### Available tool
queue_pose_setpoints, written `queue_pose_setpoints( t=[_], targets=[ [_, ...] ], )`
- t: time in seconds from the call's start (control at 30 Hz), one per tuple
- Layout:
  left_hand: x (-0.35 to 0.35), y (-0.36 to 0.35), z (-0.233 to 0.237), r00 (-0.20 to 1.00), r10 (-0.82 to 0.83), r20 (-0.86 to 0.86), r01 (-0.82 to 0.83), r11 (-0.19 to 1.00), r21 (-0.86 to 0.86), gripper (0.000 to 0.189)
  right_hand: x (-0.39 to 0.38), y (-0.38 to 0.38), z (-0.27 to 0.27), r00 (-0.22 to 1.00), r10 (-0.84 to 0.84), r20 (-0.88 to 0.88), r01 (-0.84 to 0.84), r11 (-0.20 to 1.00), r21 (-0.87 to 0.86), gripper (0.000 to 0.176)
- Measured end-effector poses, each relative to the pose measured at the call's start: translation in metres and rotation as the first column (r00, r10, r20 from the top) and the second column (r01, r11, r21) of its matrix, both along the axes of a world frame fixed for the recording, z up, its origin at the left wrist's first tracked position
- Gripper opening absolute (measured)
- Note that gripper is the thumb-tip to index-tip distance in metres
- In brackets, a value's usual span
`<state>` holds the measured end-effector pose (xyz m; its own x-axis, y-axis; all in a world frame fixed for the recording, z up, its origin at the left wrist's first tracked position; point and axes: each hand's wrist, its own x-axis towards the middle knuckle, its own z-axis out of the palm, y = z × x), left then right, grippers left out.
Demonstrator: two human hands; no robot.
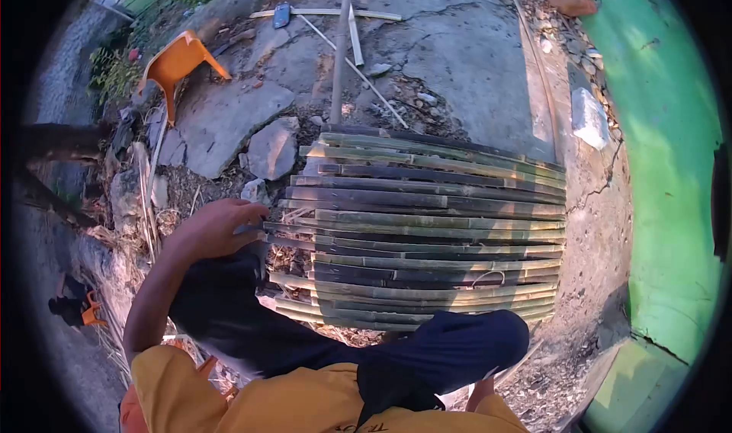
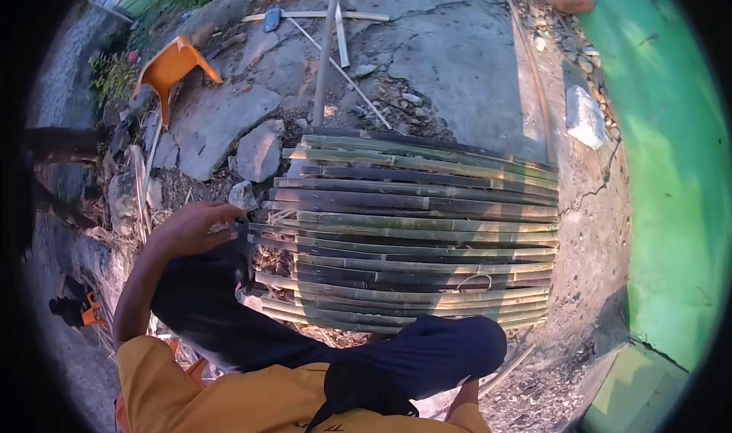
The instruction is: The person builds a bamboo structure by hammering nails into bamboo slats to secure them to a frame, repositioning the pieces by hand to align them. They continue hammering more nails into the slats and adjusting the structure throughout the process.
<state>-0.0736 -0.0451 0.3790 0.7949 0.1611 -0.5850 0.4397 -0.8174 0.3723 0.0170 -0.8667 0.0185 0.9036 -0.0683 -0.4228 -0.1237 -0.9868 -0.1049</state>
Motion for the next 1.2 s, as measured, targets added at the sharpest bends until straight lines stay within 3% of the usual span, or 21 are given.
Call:
queue_pose_setpoints(
  t=[0.07, 0.17, 0.37, 0.43, 0.47, 0.53, 0.6, 0.63, 0.73, 0.8, 0.93, 1.0, 1.13, 1.2],
  targets=[
    [0.003, 0.024, -0.003, 1.000, -0.012, 0.017, 0.012, 1.000, -0.015, 0.041, 0.003, 0.002, 0.019, 0.998, -0.022, -0.054, 0.018, 0.996, -0.089, 0.043],
    [0.019, 0.070, -0.023, 0.996, -0.082, -0.024, 0.077, 0.981, -0.179, 0.039, 0.001, -0.002, 0.051, 0.992, -0.081, -0.101, 0.058, 0.976, -0.209, 0.043],
    [0.067, 0.166, -0.136, 0.995, -0.085, 0.044, 0.095, 0.931, -0.352, 0.039, -0.027, 0.013, 0.167, 0.975, -0.188, -0.122, 0.121, 0.901, -0.417, 0.042],
    [0.078, 0.182, -0.204, 0.974, -0.144, 0.178, 0.172, 0.973, -0.156, 0.041, -0.029, 0.026, 0.213, 0.976, -0.197, -0.089, 0.135, 0.877, -0.461, 0.042],
    [0.078, 0.185, -0.234, 0.973, -0.153, 0.173, 0.183, 0.968, -0.171, 0.041, -0.029, 0.038, 0.236, 0.981, -0.179, -0.072, 0.125, 0.875, -0.468, 0.042],
    [0.088, 0.181, -0.283, 0.944, -0.044, 0.328, 0.096, 0.985, -0.144, 0.045, -0.030, 0.050, 0.279, 0.999, 0.004, 0.046, 0.018, 0.888, -0.459, 0.039],
    [0.100, 0.173, -0.305, 0.961, -0.061, 0.270, 0.098, 0.987, -0.126, 0.049, -0.018, 0.074, 0.308, 0.997, -0.056, 0.062, 0.078, 0.885, -0.459, 0.038],
    [0.101, 0.166, -0.317, 0.942, -0.035, 0.333, 0.084, 0.988, -0.133, 0.048, -0.010, 0.100, 0.318, 0.994, -0.033, 0.106, 0.077, 0.895, -0.439, 0.037],
    [0.105, 0.148, -0.346, 0.903, -0.022, 0.430, 0.127, 0.968, -0.217, 0.046, 0.013, 0.188, 0.320, 0.974, 0.003, 0.225, 0.067, 0.951, -0.303, 0.030],
    [0.101, 0.137, -0.355, 0.884, -0.008, 0.467, 0.157, 0.946, -0.282, 0.045, 0.026, 0.249, 0.300, 0.957, -0.029, 0.289, 0.060, 0.993, -0.099, 0.029],
    [0.089, 0.121, -0.351, 0.918, 0.054, 0.394, 0.067, 0.955, -0.289, 0.041, 0.024, 0.407, 0.269, 0.973, 0.072, 0.221, -0.080, 0.996, 0.028, 0.027],
    [0.081, 0.118, -0.352, 0.750, 0.036, 0.661, 0.049, 0.993, -0.110, 0.043, 0.013, 0.466, 0.251, 0.977, 0.177, 0.122, -0.182, 0.983, 0.034, 0.029],
    [0.079, 0.118, -0.339, 0.720, 0.066, 0.691, 0.081, 0.981, -0.179, 0.049, -0.018, 0.571, 0.231, 0.942, 0.331, 0.057, -0.335, 0.922, 0.196, 0.031],
    [0.077, 0.119, -0.334, 0.595, 0.075, 0.800, 0.107, 0.979, -0.172, 0.040, -0.033, 0.595, 0.204, 0.921, 0.382, 0.069, -0.387, 0.884, 0.261, 0.030]
  ],
)
